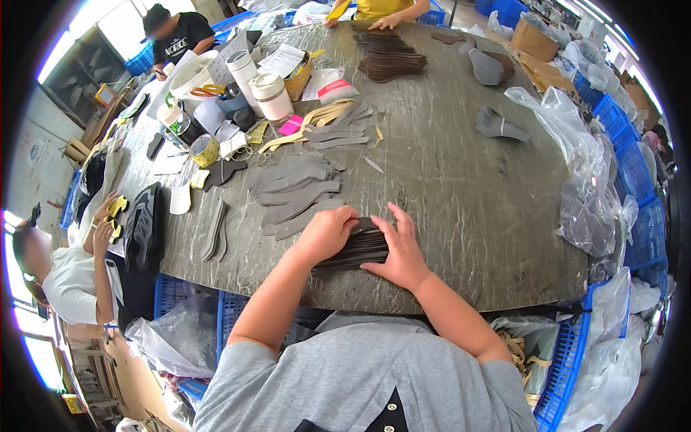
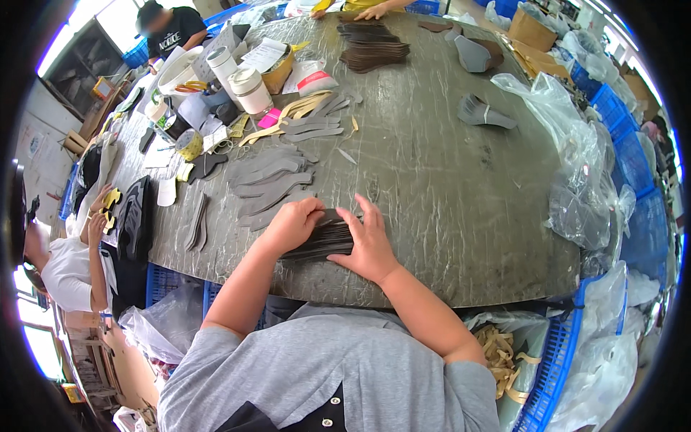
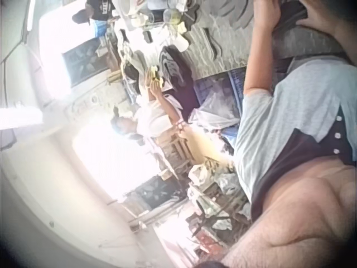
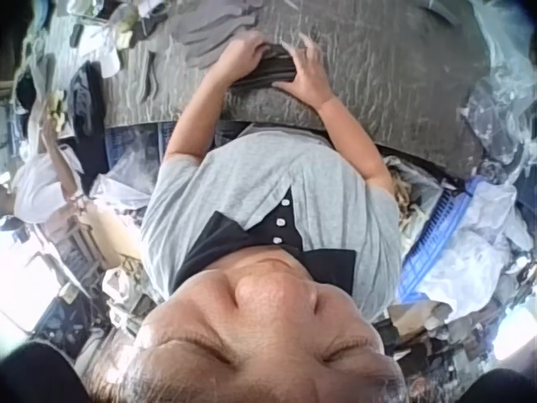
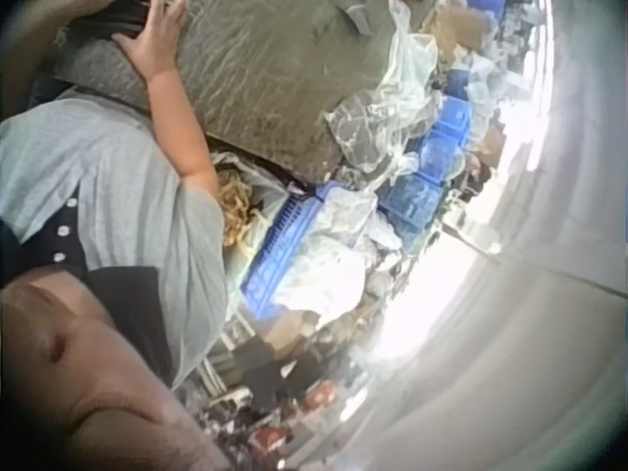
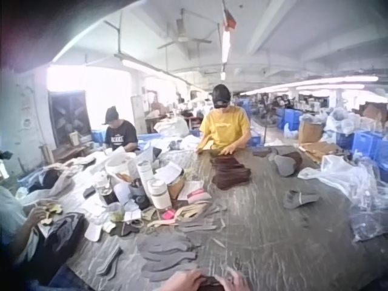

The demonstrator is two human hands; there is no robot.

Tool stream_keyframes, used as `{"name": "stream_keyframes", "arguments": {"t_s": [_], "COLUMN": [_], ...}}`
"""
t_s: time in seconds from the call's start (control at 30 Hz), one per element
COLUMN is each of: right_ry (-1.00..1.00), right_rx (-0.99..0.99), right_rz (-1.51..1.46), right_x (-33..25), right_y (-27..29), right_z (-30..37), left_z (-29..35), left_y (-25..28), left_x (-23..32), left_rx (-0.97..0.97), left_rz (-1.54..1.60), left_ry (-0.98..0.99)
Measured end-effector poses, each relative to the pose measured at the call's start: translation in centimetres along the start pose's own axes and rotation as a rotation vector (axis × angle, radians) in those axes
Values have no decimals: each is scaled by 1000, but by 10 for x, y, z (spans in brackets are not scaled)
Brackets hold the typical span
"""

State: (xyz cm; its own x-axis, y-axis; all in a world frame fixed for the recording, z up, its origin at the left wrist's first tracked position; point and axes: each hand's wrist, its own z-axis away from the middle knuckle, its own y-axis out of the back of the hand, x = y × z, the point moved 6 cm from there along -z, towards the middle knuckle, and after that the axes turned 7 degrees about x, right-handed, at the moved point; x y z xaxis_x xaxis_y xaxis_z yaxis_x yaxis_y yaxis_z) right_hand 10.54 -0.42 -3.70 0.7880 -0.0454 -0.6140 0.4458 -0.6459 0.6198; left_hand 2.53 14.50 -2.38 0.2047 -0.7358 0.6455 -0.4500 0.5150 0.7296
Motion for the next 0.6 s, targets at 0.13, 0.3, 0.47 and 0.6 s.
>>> {"name": "stream_keyframes", "arguments": {"t_s": [0.13,0.3,0.47,0.6], "right_ry": [-78,2,136,111], "right_rx": [-102,-139,-3,-92], "right_rz": [-81,-9,178,11], "right_x": [13,7,-13,4], "right_y": [-9,-10,5,-9], "right_z": [0,-2,-6,-4], "left_z": [-2,-14,-1,32], "left_y": [14,52,-18,19], "left_x": [-10,-4,-10,-21], "left_rx": [-53,338,-327,-313], "left_rz": [167,165,-73,205], "left_ry": [179,119,-96,-112]}}
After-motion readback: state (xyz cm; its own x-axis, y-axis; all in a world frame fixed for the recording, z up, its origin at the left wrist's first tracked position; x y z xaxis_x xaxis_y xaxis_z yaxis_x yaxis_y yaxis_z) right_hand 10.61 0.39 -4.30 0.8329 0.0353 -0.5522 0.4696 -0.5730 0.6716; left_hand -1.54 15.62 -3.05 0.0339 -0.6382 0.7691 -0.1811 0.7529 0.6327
